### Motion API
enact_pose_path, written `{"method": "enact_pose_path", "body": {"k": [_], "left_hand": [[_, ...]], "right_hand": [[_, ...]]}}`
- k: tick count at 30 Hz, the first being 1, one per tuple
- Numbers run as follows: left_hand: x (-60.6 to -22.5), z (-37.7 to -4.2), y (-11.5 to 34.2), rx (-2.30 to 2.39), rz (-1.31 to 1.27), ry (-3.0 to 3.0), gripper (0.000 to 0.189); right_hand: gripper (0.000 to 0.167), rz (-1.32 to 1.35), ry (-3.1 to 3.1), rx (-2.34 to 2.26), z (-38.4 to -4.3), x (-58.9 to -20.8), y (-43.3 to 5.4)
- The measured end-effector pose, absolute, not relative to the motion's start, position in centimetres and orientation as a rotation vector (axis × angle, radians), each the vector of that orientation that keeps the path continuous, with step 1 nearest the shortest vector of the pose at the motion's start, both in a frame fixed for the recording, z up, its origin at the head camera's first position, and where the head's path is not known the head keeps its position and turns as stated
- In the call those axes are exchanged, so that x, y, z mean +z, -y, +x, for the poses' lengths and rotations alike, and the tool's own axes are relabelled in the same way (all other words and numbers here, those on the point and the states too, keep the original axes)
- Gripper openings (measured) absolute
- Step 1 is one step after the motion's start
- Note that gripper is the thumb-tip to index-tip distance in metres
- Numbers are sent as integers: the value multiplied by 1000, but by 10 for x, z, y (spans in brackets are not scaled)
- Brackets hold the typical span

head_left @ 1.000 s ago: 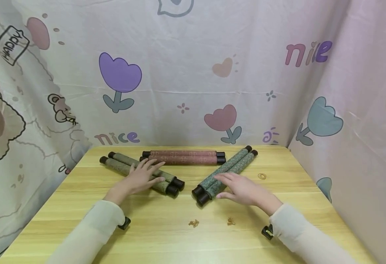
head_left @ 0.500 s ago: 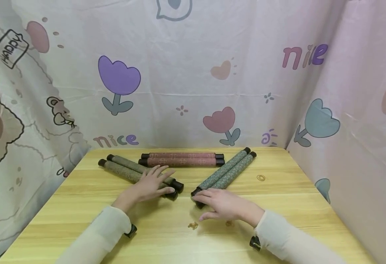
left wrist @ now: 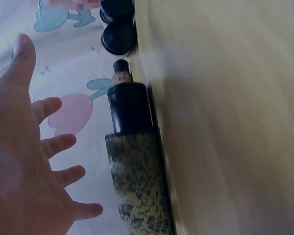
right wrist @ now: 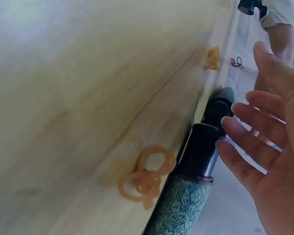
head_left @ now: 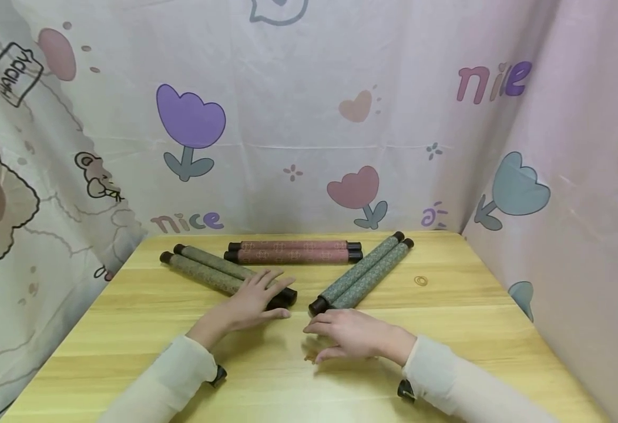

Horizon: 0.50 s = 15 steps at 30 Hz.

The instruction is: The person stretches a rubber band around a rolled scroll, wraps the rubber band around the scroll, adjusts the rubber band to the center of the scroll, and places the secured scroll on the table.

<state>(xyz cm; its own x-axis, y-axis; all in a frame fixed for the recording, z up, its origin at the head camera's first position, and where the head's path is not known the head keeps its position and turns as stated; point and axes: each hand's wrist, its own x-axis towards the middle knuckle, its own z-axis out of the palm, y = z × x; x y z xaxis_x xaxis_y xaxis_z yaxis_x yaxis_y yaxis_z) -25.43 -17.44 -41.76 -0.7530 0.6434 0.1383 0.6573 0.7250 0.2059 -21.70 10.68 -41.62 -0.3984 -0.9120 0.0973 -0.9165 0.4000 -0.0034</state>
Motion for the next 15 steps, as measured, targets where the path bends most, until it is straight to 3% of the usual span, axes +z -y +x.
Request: {"method": "enact_pose_path", "body": {"k": [15], "left_hand": [[-425, -241, 160, -402, -1184, 2880, 75]], "right_hand": [[44, 1817, 2538, 27, -216, -424, -92]]}}
